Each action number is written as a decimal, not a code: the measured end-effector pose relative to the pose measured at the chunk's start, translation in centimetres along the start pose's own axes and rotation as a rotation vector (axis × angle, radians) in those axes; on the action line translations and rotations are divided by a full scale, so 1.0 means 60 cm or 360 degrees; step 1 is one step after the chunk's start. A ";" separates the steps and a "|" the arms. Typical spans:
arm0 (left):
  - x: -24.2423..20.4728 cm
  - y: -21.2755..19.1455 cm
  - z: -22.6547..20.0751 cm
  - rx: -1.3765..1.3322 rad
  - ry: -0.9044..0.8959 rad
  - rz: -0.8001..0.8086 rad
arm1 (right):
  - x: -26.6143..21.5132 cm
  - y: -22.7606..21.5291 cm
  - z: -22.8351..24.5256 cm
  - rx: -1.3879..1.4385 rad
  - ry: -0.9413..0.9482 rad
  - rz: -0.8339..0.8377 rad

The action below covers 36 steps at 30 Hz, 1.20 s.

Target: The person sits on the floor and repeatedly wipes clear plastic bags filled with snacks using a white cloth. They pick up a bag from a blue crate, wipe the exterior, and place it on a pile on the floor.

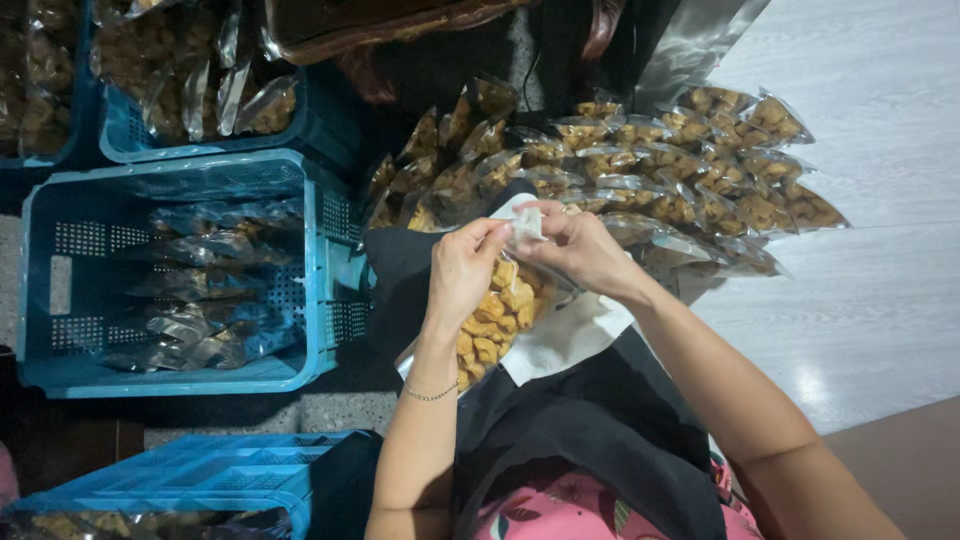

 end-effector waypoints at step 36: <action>0.110 -0.044 -0.191 0.0527 0.0910 0.0183 | 0.040 -0.188 0.120 -0.0979 0.0077 -0.0230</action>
Point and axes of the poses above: each hand's wrist, its own x-axis towards the middle knuckle, its own y-axis out of the palm, z = x × y, the point moved 10 cm from there along x, towards the middle knuckle, and after that the axes turned 9 degrees about z, right-handed, at the moved point
